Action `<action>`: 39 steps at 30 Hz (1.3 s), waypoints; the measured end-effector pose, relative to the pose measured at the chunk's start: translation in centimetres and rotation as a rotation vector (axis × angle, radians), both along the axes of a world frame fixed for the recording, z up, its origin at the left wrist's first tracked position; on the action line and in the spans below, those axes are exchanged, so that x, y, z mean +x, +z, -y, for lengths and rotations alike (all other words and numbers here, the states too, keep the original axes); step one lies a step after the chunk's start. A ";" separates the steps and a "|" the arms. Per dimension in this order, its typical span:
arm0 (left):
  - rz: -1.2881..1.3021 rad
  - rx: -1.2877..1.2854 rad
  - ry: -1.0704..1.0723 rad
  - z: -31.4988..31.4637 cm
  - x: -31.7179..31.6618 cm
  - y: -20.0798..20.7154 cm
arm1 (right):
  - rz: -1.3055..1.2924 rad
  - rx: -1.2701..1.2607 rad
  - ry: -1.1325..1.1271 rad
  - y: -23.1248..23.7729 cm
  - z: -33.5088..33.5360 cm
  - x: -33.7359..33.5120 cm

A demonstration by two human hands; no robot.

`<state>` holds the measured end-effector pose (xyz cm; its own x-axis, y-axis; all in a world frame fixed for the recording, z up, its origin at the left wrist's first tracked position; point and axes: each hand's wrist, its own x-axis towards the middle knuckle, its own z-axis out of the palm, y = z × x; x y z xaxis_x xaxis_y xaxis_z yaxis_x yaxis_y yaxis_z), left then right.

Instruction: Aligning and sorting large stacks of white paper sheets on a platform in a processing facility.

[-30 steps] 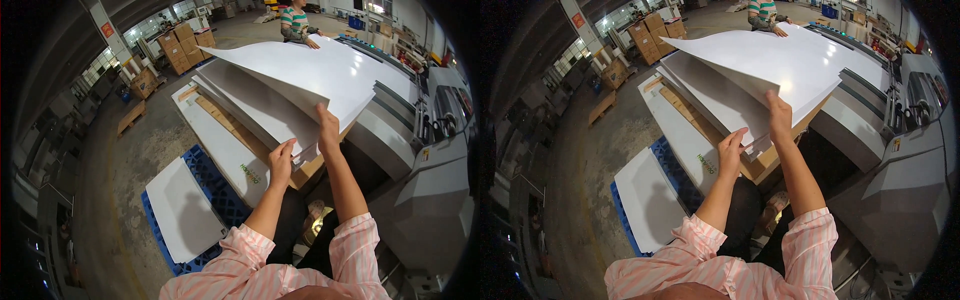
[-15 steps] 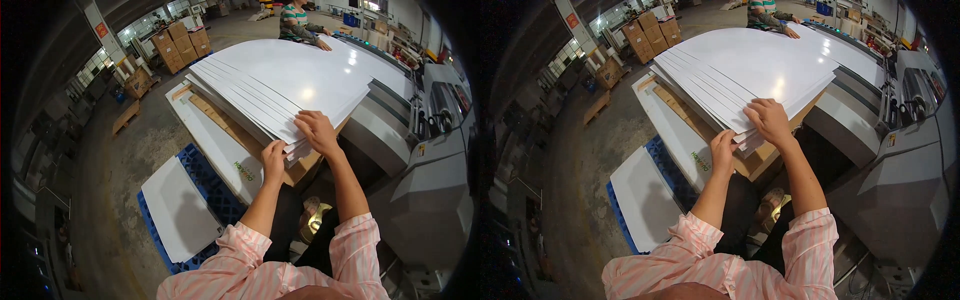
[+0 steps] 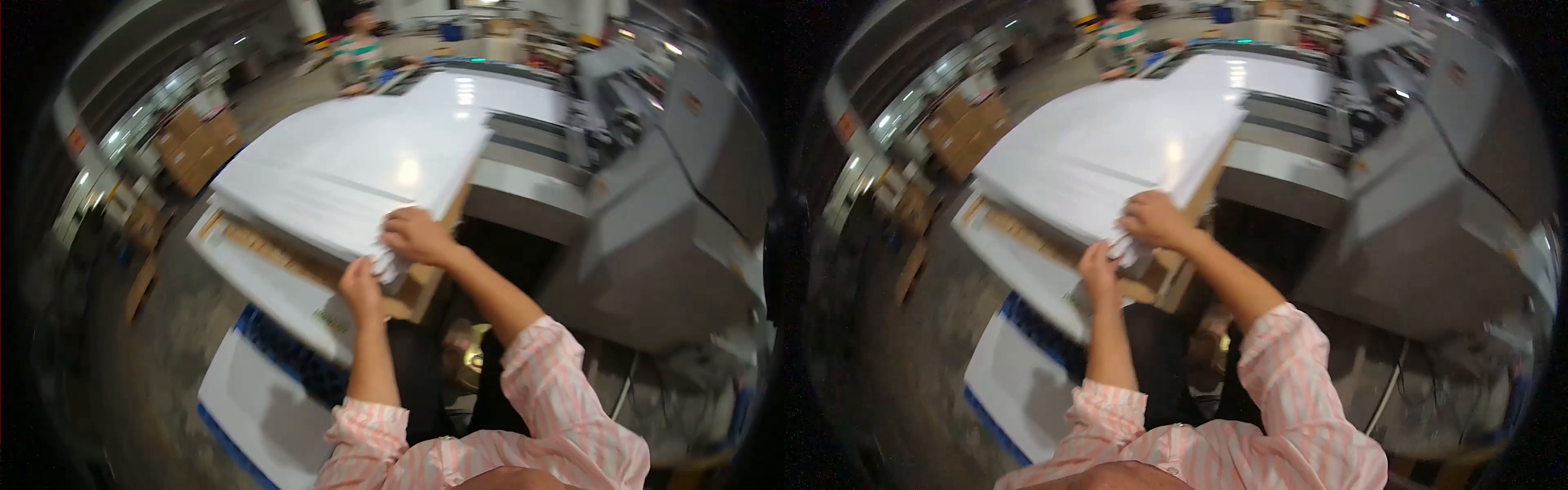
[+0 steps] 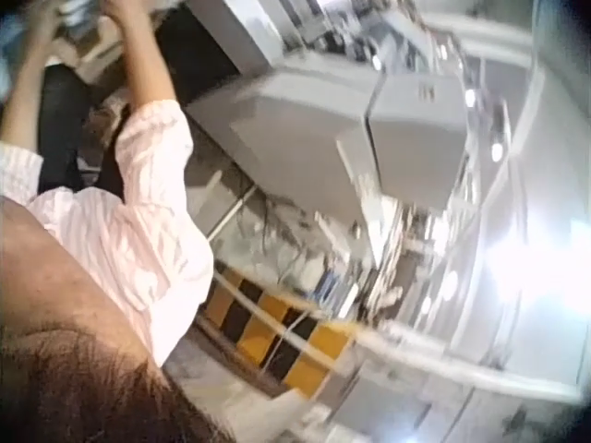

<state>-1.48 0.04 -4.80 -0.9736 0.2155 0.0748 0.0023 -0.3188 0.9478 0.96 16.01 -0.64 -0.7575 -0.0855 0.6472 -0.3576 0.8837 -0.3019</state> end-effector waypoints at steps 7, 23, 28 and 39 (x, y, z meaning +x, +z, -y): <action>-0.005 0.044 0.015 -0.2 0.2 0.4 | -0.064 -0.171 -0.007 5.4 0.9 5.5; -0.113 -0.001 -0.006 -2.2 0.3 0.2 | 0.531 -0.787 -0.059 -7.5 -6.4 22.6; -0.154 -0.017 0.108 -1.7 -0.5 0.1 | 0.682 -0.947 -0.080 -6.9 -2.6 20.7; -0.234 -0.052 0.086 -2.5 0.9 0.7 | 0.595 -0.783 -0.220 -6.1 -1.8 21.4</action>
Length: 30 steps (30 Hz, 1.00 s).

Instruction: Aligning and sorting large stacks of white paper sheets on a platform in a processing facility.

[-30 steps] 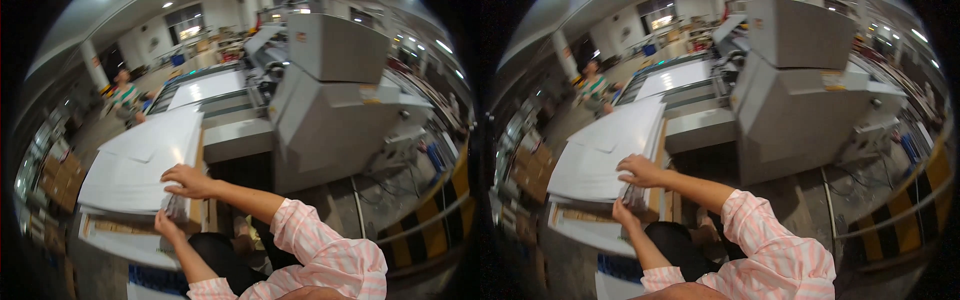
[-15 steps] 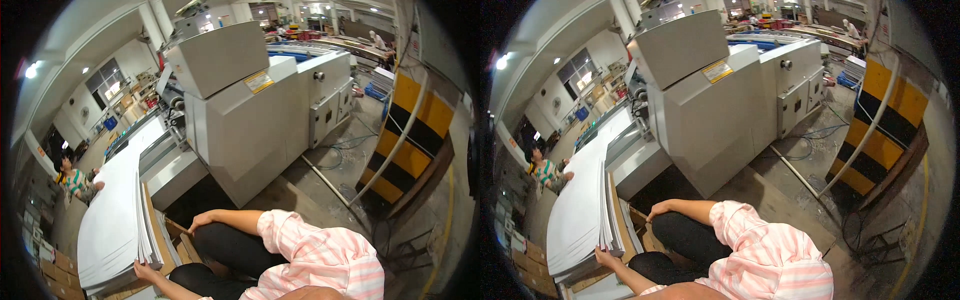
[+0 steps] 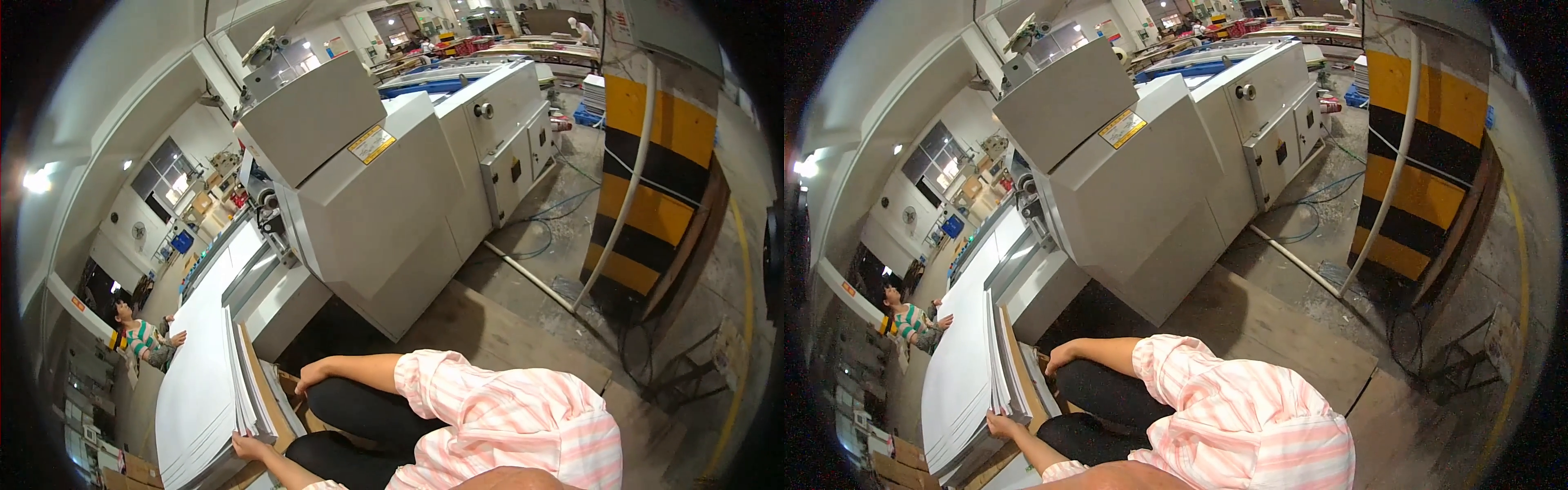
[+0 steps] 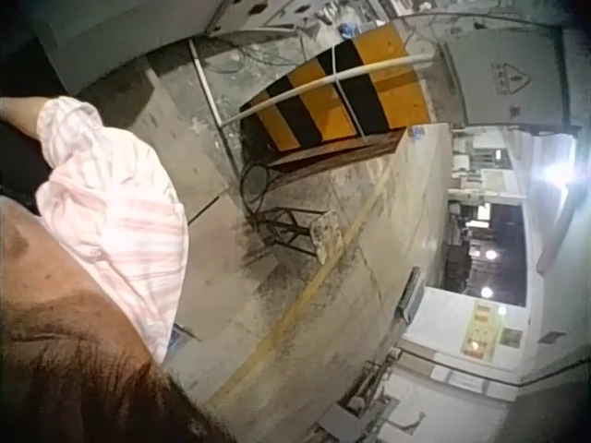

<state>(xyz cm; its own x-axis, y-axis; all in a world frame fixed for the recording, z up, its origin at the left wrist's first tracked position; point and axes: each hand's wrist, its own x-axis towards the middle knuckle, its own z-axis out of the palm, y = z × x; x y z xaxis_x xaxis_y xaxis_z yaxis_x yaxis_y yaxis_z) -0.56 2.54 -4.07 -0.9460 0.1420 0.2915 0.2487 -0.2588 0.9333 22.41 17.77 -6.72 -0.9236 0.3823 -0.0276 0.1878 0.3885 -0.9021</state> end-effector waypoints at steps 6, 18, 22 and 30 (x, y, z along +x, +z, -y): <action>-0.059 -0.016 0.026 0.8 -2.6 -0.6 | 0.022 0.035 -0.048 3.5 0.7 2.4; -0.059 -0.049 0.093 -0.4 -1.8 -0.9 | -0.149 0.103 -0.110 6.1 -0.1 7.9; -0.056 -0.060 0.062 0.1 -2.0 -0.9 | -0.102 0.054 -0.100 6.1 0.1 7.3; -0.029 -0.012 0.007 0.6 -2.7 -1.4 | -0.095 -0.015 -0.038 5.6 0.8 5.6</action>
<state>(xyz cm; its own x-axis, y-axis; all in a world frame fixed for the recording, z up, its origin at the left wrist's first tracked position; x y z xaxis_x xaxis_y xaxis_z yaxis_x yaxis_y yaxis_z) -3.24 1.96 -5.44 -0.9381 0.1390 0.3174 0.2779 -0.2455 0.9287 27.97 17.02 -1.12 -0.9073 0.4170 0.0532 0.1156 0.3690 -0.9222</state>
